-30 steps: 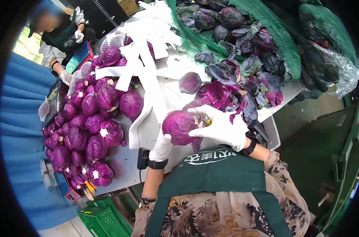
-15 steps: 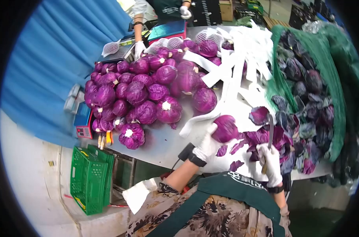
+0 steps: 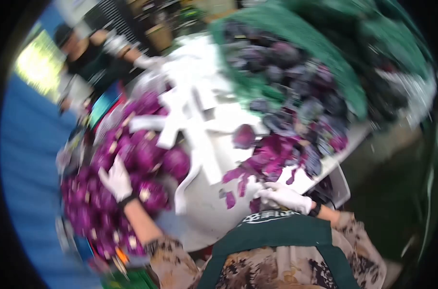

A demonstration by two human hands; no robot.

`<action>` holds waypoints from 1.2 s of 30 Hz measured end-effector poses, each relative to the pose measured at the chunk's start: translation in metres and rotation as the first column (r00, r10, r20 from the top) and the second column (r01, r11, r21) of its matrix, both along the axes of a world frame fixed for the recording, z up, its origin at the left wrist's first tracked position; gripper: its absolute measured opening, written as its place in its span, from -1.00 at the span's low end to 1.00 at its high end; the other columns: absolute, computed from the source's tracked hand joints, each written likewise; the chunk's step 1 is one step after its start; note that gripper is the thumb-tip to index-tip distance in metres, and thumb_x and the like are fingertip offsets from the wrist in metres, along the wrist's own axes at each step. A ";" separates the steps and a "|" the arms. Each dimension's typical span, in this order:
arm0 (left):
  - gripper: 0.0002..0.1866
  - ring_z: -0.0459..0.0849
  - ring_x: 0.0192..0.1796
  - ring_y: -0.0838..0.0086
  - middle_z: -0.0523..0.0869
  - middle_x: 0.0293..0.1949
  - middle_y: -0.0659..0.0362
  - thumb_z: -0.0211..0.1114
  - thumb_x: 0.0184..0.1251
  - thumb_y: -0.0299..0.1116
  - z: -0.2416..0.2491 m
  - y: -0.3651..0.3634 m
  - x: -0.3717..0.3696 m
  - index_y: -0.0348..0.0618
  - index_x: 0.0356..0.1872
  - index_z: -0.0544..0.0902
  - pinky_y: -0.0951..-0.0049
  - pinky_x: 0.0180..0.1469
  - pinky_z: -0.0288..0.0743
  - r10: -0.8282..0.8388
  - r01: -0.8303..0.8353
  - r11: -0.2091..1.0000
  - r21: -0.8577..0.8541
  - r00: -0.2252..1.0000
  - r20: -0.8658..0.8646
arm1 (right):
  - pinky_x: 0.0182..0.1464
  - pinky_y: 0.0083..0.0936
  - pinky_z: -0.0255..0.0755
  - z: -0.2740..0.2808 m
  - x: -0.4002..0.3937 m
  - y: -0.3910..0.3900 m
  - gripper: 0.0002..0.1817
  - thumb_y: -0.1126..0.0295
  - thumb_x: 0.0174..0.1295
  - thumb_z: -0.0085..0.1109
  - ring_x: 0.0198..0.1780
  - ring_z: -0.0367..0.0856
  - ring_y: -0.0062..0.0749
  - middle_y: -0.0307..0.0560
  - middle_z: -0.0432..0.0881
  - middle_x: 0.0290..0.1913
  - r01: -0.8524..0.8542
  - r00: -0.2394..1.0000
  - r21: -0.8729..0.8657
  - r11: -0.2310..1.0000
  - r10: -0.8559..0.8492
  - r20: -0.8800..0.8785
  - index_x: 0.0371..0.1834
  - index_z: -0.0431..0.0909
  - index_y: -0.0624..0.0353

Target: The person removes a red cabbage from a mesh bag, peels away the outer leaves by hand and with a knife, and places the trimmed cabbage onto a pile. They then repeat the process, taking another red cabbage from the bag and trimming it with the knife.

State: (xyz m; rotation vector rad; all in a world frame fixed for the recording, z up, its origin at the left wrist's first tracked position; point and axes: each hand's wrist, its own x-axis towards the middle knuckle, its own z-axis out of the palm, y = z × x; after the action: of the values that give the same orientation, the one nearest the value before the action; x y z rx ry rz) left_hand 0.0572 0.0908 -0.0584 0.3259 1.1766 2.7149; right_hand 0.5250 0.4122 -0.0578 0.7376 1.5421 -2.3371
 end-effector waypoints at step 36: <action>0.07 0.23 0.32 -0.24 0.21 0.34 -0.25 0.56 -0.23 0.03 0.031 0.658 0.336 -0.09 0.37 0.22 -0.07 0.27 0.35 -0.711 -0.276 0.523 -0.807 0.380 -0.591 | -0.40 -0.67 0.40 -0.016 0.177 0.047 -0.78 0.29 0.46 -0.02 -0.43 0.47 -0.64 -0.24 0.54 -0.36 0.854 0.517 -0.108 0.508 -0.853 0.074 -0.11 0.49 0.24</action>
State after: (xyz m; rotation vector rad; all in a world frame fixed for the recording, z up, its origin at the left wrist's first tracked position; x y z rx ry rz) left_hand 0.3936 0.7483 -0.0277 1.7911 2.2020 1.1456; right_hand 0.7019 0.4595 -0.0734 1.8181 1.0767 -3.0172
